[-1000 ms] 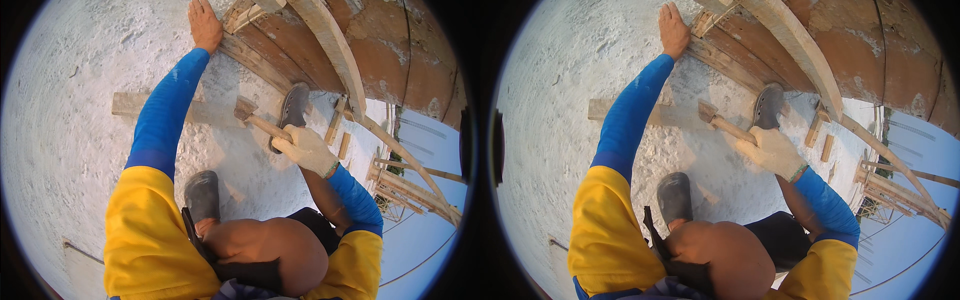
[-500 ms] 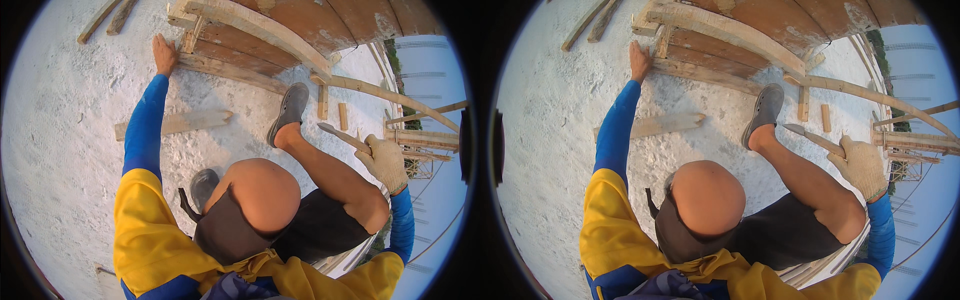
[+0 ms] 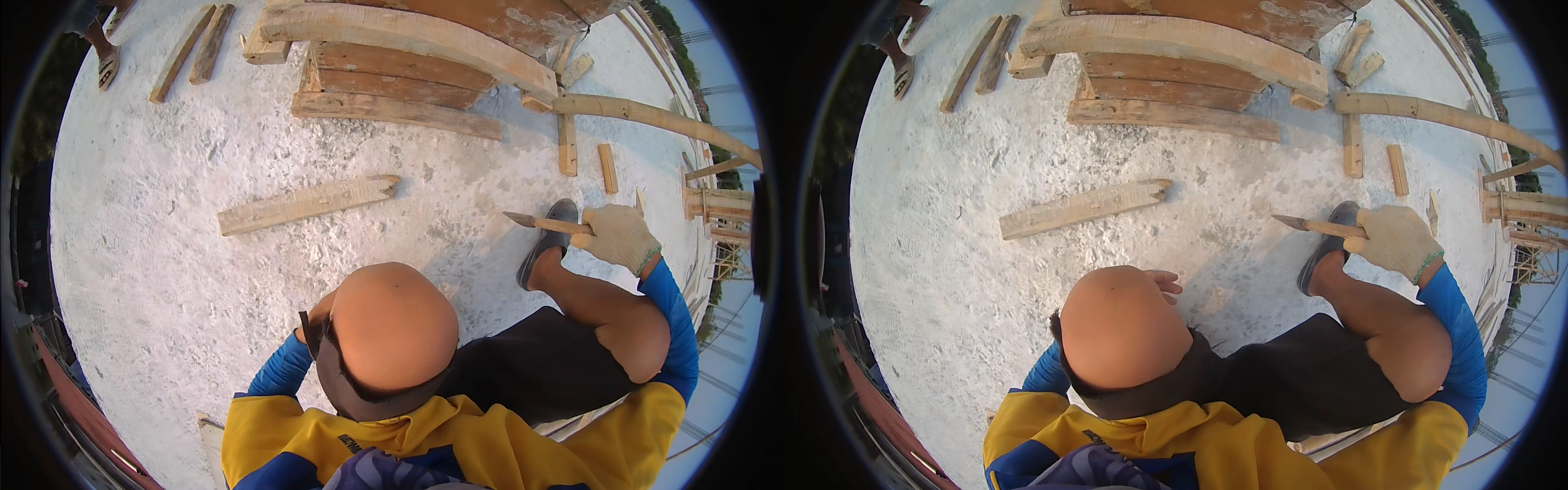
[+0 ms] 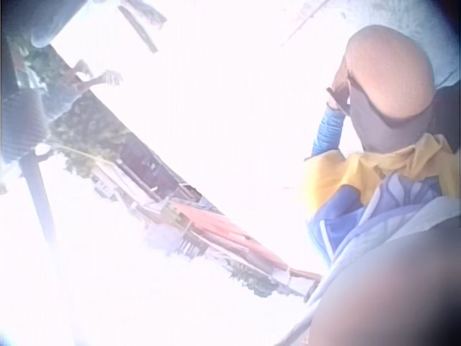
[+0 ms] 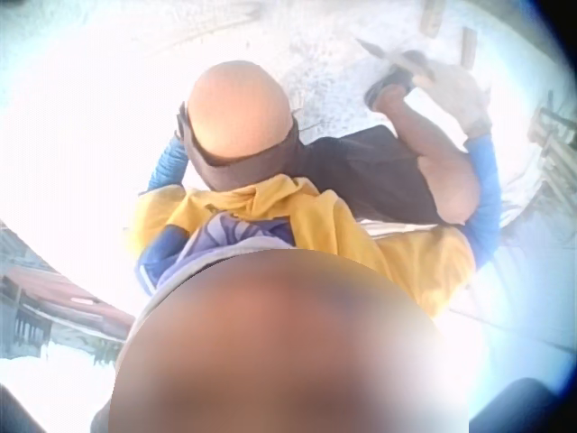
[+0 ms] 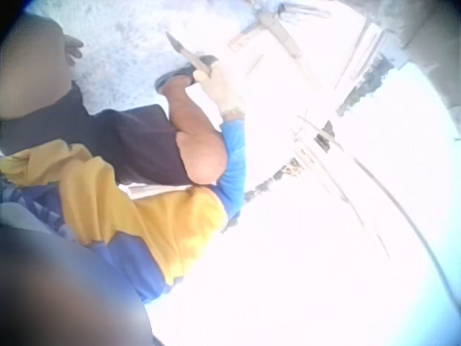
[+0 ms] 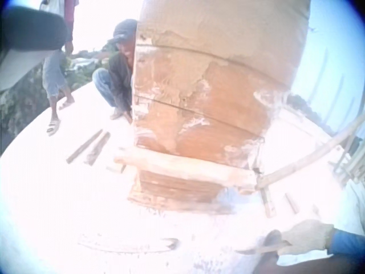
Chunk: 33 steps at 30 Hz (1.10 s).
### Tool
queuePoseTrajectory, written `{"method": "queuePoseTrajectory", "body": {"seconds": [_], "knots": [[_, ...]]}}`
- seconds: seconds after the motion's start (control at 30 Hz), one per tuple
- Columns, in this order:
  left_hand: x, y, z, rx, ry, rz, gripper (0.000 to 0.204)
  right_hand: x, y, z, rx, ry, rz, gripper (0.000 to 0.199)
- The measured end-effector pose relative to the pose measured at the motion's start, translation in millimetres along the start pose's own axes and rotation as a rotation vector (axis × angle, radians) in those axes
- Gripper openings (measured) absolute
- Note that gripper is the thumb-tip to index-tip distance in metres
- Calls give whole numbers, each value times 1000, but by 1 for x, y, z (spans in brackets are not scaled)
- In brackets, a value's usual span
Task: The person assembles a curved wooden formwork by positioning planks and small wooden blocks, then securing them with nails using a hammer. The person repeatedly picks up nails from a pink bucket and drives them into the wood to fasten the structure.
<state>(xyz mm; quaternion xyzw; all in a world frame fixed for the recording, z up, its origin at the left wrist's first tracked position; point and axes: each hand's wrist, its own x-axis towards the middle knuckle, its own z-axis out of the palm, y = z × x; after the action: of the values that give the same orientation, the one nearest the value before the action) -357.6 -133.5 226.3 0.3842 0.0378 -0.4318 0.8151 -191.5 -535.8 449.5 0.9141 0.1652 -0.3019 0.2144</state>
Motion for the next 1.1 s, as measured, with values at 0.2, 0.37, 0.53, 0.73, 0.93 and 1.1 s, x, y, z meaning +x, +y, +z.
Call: {"method": "queuePoseTrajectory", "body": {"seconds": [0.2,0.37,0.53,0.73,0.93,1.1], "knots": [[-46,44,64,-166,-83,113,111,19,-2,0,87,-13,-126,45],[-58,113,87,136,165,355,142,44,-11,-7,84,-33,-233,50],[-62,172,122,1015,256,807,122,60,-16,-13,86,-39,-283,55],[-35,198,161,1730,201,673,91,71,-11,-13,85,-70,-236,54],[-19,201,153,1417,188,515,75,77,-10,1,151,-83,-188,54],[-22,196,151,1418,207,547,72,85,-9,10,212,-246,-181,52]]}}
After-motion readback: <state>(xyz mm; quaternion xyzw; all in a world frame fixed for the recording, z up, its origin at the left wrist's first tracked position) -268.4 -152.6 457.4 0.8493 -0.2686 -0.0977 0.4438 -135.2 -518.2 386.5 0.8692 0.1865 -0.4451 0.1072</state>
